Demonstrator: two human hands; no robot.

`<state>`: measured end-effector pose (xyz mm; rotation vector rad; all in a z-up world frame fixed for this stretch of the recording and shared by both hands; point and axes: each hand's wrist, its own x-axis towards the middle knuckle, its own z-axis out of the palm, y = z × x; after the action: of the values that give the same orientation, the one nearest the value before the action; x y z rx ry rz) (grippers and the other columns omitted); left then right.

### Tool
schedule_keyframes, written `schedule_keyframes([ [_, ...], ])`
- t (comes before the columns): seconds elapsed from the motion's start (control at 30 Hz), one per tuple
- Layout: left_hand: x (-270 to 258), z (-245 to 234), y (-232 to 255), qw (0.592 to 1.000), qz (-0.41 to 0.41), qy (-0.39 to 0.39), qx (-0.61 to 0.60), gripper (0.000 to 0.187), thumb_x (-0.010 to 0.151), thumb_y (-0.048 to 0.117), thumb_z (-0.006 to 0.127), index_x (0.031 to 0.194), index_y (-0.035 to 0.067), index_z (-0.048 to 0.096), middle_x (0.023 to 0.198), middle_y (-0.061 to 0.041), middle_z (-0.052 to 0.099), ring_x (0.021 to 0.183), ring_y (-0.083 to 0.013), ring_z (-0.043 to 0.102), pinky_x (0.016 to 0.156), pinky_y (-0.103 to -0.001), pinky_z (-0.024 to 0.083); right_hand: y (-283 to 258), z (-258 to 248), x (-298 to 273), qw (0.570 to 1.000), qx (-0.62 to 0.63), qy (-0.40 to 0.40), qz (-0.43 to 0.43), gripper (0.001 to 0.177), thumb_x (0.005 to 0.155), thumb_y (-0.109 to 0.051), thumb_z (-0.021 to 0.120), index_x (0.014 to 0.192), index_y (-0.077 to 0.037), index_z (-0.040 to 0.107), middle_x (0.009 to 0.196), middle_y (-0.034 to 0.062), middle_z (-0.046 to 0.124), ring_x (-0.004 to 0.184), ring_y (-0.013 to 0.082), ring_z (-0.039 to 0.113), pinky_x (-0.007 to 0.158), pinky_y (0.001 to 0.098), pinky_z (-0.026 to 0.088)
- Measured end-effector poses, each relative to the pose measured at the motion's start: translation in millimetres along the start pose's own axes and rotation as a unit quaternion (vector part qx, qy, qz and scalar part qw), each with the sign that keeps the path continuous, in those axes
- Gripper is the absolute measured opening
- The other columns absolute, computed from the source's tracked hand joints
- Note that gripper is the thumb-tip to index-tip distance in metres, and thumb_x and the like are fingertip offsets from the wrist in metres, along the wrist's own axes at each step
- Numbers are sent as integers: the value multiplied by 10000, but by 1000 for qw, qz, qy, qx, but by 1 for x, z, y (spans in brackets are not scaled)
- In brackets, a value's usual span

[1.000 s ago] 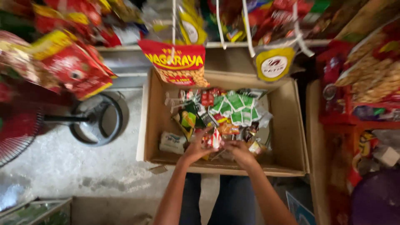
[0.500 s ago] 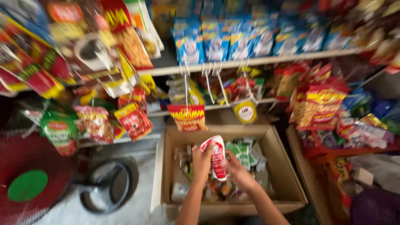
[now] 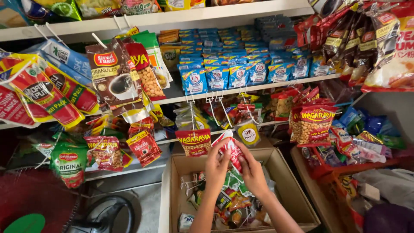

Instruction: The person takes various packaged food items, such as sachets and snack bags, from a cardboard box and hangs them on metal hooks attached to a shelf. The person repeatedly reaches into the box, selects items, and places them on the display rack.

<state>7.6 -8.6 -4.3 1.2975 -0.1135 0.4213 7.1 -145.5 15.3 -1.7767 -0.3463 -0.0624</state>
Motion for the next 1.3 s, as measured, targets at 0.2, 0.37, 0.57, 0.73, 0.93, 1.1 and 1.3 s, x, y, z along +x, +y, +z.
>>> schedule_keyframes([
  [0.2,5,6,-1,1000,1,-14,-20,357,1019,116,632,1357,3,611,1394,-119,621,1231,-200,652,1020,-316,546,8,-1,2,994,-27,24,-104,470,1037,-6,459,1498,-94,490,1344,93,664,1100,115,607,917,253,490],
  [0.37,10,9,4,999,31,-9,10,351,1023,122,631,1356,12,621,1365,-124,590,1268,-220,635,1047,-330,538,8,-2,6,999,24,22,20,462,1048,-47,473,1496,-153,512,1093,-4,674,770,48,503,643,203,461],
  [0.57,11,9,10,998,35,-11,46,341,1023,129,632,1348,27,636,1353,-119,590,1265,-226,635,1045,-338,533,16,-3,8,998,45,17,42,473,1057,-53,455,1510,-175,512,916,-25,613,677,43,430,580,201,415],
  [0.73,11,9,6,999,22,-15,22,330,1018,121,636,1333,24,645,1340,-118,587,1236,-224,649,1015,-338,554,25,-3,8,999,21,21,26,475,1062,-54,471,1521,-168,518,915,-4,611,691,50,437,592,206,421],
  [0.93,13,7,-3,998,46,-5,44,337,1021,100,642,1349,22,638,1336,-126,596,1260,-220,633,1045,-331,528,33,-2,13,996,44,7,-72,443,1075,-36,459,1512,-106,487,1329,4,629,998,32,549,796,192,485],
  [1.1,14,4,-4,999,18,-9,34,344,1014,109,639,1351,39,644,1315,-119,576,1242,-221,638,1029,-335,549,34,0,15,997,56,9,45,466,1057,-68,476,1513,-155,524,1202,-8,660,740,58,466,608,202,433],
  [1.3,14,2,-7,997,33,-16,61,342,1022,98,638,1360,47,647,1313,-121,590,1248,-218,639,1017,-331,544,53,1,16,995,86,7,42,443,1061,-81,476,1497,-143,521,1223,-18,645,752,29,490,610,187,444],
])
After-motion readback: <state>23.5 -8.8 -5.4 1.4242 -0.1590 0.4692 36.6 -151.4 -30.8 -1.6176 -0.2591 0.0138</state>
